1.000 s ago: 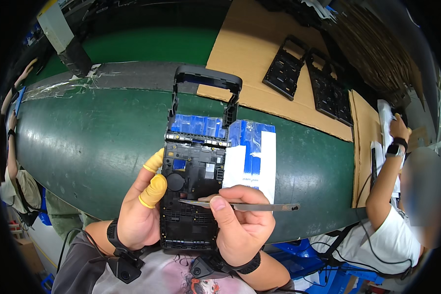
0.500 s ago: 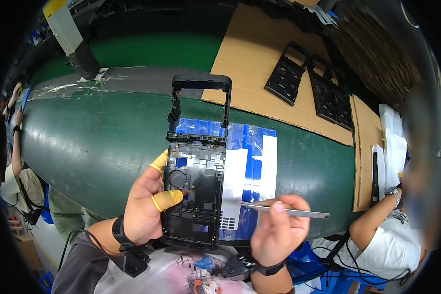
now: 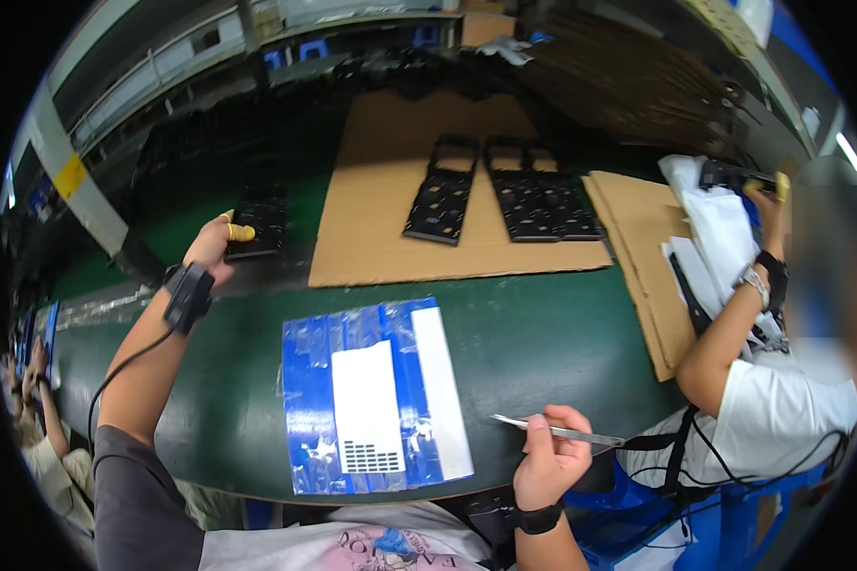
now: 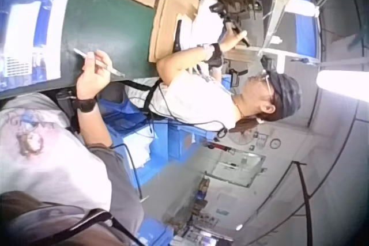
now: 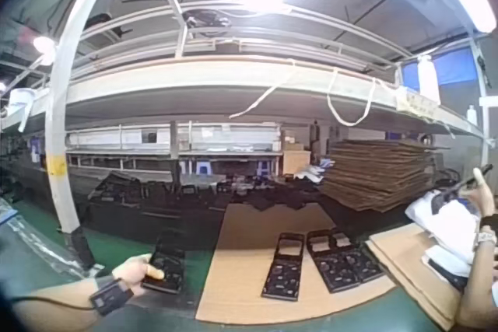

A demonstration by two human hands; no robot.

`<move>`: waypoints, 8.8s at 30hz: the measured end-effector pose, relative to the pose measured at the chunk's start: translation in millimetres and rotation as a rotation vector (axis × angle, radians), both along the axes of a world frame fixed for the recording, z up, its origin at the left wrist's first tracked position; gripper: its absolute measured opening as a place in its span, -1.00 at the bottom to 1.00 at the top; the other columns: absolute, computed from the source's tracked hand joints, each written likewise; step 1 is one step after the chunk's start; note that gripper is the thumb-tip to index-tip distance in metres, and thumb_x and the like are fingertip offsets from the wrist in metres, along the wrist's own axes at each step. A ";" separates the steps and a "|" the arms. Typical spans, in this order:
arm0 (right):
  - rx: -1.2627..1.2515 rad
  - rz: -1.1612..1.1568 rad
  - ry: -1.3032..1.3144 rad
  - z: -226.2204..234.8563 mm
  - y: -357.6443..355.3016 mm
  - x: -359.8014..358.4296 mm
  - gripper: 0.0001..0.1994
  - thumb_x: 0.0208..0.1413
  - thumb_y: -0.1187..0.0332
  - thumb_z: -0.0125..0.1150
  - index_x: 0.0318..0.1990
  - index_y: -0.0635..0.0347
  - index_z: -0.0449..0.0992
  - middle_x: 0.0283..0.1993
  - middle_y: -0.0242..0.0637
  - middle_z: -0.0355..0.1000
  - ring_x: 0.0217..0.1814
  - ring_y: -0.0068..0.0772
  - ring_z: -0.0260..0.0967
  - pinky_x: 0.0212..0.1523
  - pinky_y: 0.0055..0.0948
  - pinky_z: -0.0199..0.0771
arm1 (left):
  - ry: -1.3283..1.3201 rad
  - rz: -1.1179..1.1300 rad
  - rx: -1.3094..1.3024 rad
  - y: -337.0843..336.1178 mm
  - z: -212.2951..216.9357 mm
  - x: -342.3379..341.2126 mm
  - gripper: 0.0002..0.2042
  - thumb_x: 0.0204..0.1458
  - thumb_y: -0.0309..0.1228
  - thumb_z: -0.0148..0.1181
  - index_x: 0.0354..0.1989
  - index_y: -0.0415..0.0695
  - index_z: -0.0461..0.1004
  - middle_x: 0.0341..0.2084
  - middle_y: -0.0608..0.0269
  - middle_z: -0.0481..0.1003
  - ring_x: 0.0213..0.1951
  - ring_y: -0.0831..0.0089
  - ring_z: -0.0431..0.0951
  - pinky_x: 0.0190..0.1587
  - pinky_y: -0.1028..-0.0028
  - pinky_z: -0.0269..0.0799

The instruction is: Assemble small plastic components into a black housing using tweezers and manual precision.

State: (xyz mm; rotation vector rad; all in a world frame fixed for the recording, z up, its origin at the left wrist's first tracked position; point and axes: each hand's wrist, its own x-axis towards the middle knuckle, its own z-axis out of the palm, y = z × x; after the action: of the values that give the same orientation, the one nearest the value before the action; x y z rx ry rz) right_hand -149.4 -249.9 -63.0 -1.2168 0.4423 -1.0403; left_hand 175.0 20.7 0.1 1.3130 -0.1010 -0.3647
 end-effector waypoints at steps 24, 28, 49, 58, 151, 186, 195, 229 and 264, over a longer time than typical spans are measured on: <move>-0.747 0.358 -0.212 124.4 6.7 -73.2 -0.93 -0.14 0.47 0.11 -0.46 0.26 0.45 -0.52 -0.21 0.35 -0.65 -0.35 0.28 -0.65 -0.52 0.24 | -0.633 -0.351 0.175 -182.4 -96.8 115.3 -0.93 -0.11 -0.48 0.01 -0.52 -0.16 0.27 -0.56 0.39 0.26 -0.46 0.63 0.21 -0.36 0.61 0.15; -0.887 0.720 -0.708 145.7 0.3 -81.3 -0.92 -0.11 0.46 0.07 -0.45 0.22 0.47 -0.54 -0.17 0.33 -0.67 -0.25 0.24 -0.69 -0.45 0.20 | -0.459 -0.444 0.014 -213.1 -87.7 59.5 -0.91 -0.09 -0.45 -0.01 -0.44 -0.17 0.26 -0.49 0.36 0.28 -0.41 0.61 0.24 -0.31 0.60 0.16; 0.020 0.455 -0.012 67.6 40.5 -14.9 -0.74 -0.17 0.64 0.05 -0.24 0.39 0.26 -0.47 -0.21 0.36 -0.56 -0.64 0.23 -0.58 -0.69 0.23 | -0.028 0.235 -0.352 -47.8 10.6 -213.5 -0.59 -0.02 -0.42 -0.10 0.03 -0.20 0.05 -0.15 0.17 0.28 -0.19 0.44 0.35 -0.17 0.49 0.33; 0.128 0.422 0.239 28.1 59.7 10.5 -0.76 -0.17 0.63 0.10 -0.27 0.36 0.29 -0.51 -0.29 0.35 -0.59 -0.71 0.19 -0.60 -0.77 0.14 | 0.073 0.211 -0.366 -28.1 6.7 -218.4 -0.52 -0.01 -0.29 -0.07 0.06 -0.18 -0.02 -0.14 0.16 0.26 -0.15 0.43 0.33 -0.14 0.46 0.33; 0.063 0.449 0.307 21.5 68.1 14.0 -0.79 -0.15 0.64 0.07 -0.29 0.39 0.30 -0.50 -0.27 0.37 -0.51 -0.66 0.29 -0.48 -0.76 0.26 | 0.175 0.203 -0.621 -27.4 -10.1 -223.5 -0.53 0.02 -0.19 -0.16 0.08 -0.10 -0.03 -0.07 0.16 0.20 -0.07 0.37 0.27 -0.07 0.34 0.27; 0.163 0.489 0.130 49.0 113.3 62.8 -0.75 -0.16 0.56 0.08 -0.27 0.37 0.24 -0.64 -0.28 0.30 -0.69 -0.66 0.09 -0.53 -0.62 0.24 | 0.366 0.028 -0.545 -35.3 -15.2 -226.5 -0.63 0.01 -0.40 -0.10 0.00 -0.17 0.05 -0.19 0.18 0.28 -0.20 0.47 0.34 -0.14 0.47 0.30; 0.118 0.503 0.147 48.2 114.6 63.7 -0.75 -0.15 0.55 0.07 -0.26 0.37 0.23 -0.64 -0.29 0.28 -0.70 -0.66 0.07 -0.55 -0.62 0.22 | 0.326 0.018 -0.544 -34.9 -16.0 -227.1 -0.64 0.03 -0.43 -0.13 0.01 -0.19 0.03 -0.16 0.16 0.28 -0.16 0.49 0.32 -0.11 0.49 0.26; 0.070 0.096 -0.014 27.0 7.6 6.0 -0.75 -0.14 0.52 0.05 -0.24 0.33 0.23 -0.59 -0.19 0.33 -0.67 -0.64 0.13 -0.50 -0.66 0.26 | 0.316 -0.126 -0.445 -28.8 -7.5 -220.0 -0.26 -0.31 -0.81 -0.04 0.11 -0.07 -0.12 -0.14 0.23 0.19 -0.15 0.46 0.27 -0.11 0.49 0.29; -0.114 0.019 0.038 15.0 4.4 -13.0 -0.76 -0.14 0.60 0.04 -0.24 0.35 0.24 -0.52 -0.20 0.35 -0.62 -0.67 0.17 -0.59 -0.75 0.16 | -0.090 -0.070 0.069 -103.7 15.2 -73.7 -0.48 -0.27 -0.73 0.02 -0.06 -0.36 -0.01 -0.26 -0.01 0.30 -0.37 0.35 0.43 -0.37 0.48 0.42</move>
State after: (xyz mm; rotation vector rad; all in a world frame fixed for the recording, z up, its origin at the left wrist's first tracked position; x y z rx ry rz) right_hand -162.4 -245.5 -48.0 -1.3415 0.4046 -1.0387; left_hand 101.3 -83.0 15.2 1.3968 -0.2118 -0.3716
